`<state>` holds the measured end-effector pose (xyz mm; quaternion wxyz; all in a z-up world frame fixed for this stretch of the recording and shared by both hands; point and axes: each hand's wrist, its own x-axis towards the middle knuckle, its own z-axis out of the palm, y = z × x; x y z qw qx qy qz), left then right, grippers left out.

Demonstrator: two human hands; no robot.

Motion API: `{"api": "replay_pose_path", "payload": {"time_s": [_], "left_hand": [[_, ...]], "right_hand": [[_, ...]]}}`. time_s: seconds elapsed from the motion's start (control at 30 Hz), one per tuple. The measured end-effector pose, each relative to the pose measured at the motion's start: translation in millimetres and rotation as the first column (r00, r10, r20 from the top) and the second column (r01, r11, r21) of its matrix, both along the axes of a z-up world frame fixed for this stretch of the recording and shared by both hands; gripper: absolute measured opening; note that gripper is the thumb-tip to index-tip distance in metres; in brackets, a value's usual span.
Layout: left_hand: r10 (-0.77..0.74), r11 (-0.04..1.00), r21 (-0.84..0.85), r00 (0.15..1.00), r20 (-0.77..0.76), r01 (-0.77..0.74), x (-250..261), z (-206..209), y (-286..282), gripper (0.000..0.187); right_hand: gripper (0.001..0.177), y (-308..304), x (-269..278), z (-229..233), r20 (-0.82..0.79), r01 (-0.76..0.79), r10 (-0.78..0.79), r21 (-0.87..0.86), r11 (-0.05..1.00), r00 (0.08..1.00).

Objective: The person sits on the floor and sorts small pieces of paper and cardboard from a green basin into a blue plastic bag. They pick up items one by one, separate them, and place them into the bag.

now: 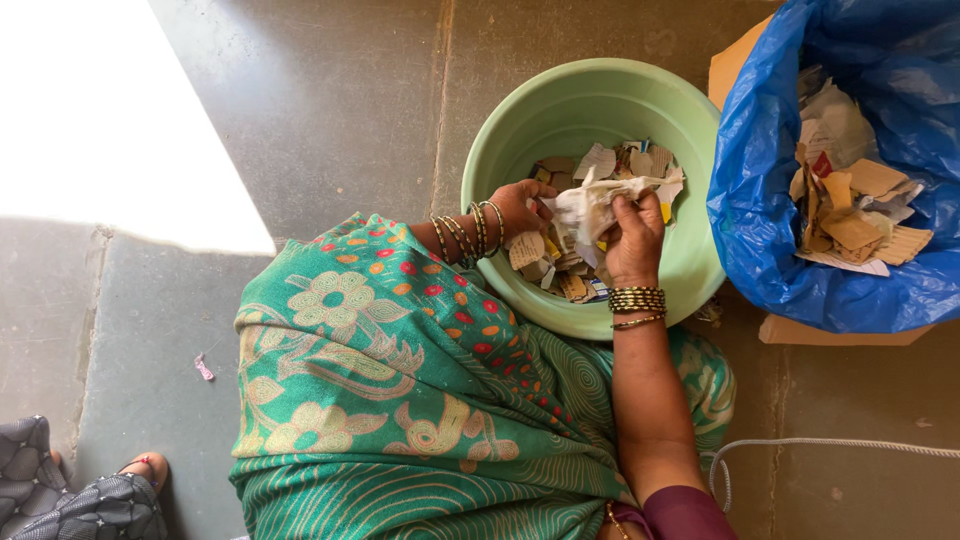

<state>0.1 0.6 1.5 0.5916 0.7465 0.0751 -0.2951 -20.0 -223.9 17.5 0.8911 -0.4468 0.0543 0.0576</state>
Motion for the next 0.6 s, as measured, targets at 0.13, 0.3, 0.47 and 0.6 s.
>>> {"api": "replay_pose_path", "payload": {"time_s": [0.13, 0.3, 0.47, 0.6], "left_hand": [[0.054, 0.997, 0.052, 0.994, -0.095, -0.050, 0, 8, -1, 0.059], [-0.044, 0.985, 0.167, 0.998, -0.048, 0.051, -3, 22, 1, 0.069], [-0.140, 0.990, -0.029, 0.990, -0.010, 0.140, -7, 18, 3, 0.069], [-0.107, 0.993, -0.060, 0.987, -0.117, 0.101, -3, -4, -2, 0.045]], "right_hand": [[0.021, -7, 4, -2, -0.088, 0.104, -0.089, 0.186, 0.977, 0.992], [0.021, -15, 6, -7, -0.046, 0.020, 0.000, 0.435, 0.900, 0.999], [0.024, -14, 7, -1, -0.054, 0.001, 0.025, 0.431, 0.903, 0.998], [0.025, -9, 4, 4, -0.130, 0.076, -0.047, 0.227, 0.971, 0.990]]}}
